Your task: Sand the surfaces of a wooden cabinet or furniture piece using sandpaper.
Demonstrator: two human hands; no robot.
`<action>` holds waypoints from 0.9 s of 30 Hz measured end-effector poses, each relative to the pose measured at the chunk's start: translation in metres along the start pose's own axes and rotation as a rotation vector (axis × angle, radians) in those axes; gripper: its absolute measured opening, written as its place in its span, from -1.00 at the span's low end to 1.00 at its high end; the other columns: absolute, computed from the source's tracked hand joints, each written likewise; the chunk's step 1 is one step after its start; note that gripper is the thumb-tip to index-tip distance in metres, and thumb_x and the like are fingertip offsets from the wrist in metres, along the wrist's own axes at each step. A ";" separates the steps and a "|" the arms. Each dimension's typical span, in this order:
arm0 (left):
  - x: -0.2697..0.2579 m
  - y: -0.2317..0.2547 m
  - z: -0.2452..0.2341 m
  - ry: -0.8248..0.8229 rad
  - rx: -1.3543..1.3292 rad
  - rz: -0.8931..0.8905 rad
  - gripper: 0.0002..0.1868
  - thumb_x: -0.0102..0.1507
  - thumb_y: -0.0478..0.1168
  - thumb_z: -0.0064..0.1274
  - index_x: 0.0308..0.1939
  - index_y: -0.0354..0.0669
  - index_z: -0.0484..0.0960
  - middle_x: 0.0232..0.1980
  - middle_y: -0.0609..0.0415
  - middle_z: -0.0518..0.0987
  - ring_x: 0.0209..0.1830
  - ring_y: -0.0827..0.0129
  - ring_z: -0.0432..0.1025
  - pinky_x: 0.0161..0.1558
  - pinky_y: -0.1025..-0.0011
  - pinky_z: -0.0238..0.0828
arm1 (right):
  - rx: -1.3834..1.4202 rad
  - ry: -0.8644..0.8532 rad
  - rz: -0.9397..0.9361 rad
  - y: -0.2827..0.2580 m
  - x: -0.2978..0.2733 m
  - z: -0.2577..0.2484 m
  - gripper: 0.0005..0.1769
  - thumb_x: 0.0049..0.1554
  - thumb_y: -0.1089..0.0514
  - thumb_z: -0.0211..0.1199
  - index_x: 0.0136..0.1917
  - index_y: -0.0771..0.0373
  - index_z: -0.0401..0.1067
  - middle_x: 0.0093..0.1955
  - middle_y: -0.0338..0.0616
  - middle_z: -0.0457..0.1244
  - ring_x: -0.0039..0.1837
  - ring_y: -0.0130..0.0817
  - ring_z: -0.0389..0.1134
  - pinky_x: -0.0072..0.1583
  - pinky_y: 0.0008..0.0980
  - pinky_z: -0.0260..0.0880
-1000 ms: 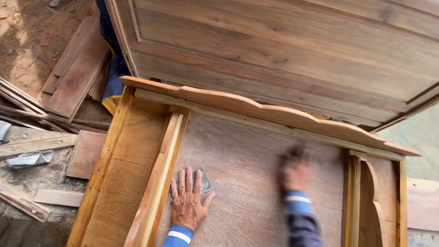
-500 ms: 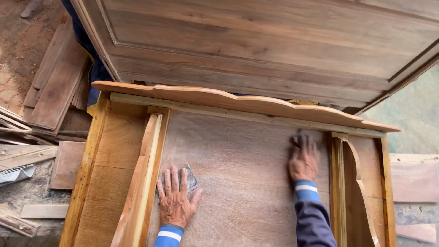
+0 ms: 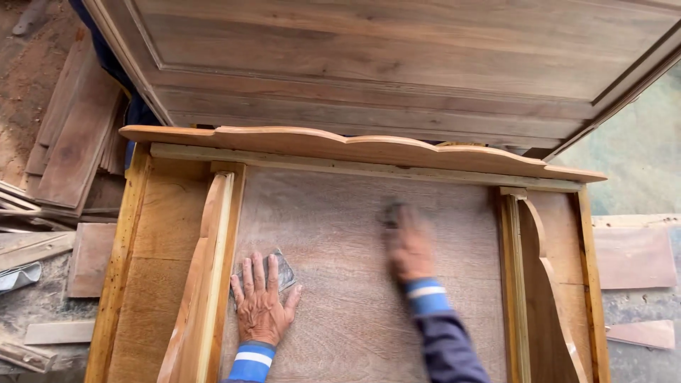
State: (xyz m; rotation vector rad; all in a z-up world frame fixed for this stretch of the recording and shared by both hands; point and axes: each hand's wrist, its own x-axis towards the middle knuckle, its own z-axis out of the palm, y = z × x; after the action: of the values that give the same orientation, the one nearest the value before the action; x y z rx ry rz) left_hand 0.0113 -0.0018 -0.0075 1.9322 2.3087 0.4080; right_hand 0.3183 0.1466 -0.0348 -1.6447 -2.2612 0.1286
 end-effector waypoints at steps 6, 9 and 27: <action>-0.003 -0.001 0.002 0.006 -0.005 0.005 -0.04 0.22 0.34 -0.18 0.56 -0.08 0.01 0.63 -0.19 -0.06 0.63 -0.08 -0.20 0.50 -0.20 -0.36 | -0.105 0.043 0.494 0.027 -0.002 -0.012 -0.30 0.35 -0.02 -0.18 0.65 0.36 -0.01 0.69 0.15 -0.12 0.69 -0.01 -0.16 0.63 -0.06 -0.30; -0.004 -0.002 0.001 0.000 -0.006 0.008 -0.06 0.24 0.33 -0.18 0.57 -0.08 0.01 0.64 -0.20 -0.07 0.64 -0.08 -0.20 0.51 -0.20 -0.37 | -0.080 -0.008 -0.011 -0.094 -0.012 0.052 -0.28 0.27 -0.03 -0.06 0.62 0.27 0.06 0.70 0.03 -0.15 0.70 -0.04 -0.20 0.61 0.07 -0.41; -0.005 -0.004 0.010 -0.013 0.010 0.007 -0.05 0.26 0.35 -0.23 0.57 -0.09 0.00 0.66 -0.21 -0.13 0.67 -0.07 -0.25 0.54 -0.20 -0.43 | 0.166 -0.056 -0.143 -0.159 -0.057 0.019 -0.38 0.31 0.00 0.00 0.53 0.35 0.17 0.60 0.19 0.06 0.64 0.10 -0.02 0.61 0.05 -0.18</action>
State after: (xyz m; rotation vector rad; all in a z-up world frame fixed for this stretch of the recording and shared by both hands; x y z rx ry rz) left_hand 0.0107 -0.0061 -0.0184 1.9424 2.3012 0.3847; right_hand 0.1832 0.0439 -0.0226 -1.4073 -2.3313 0.3220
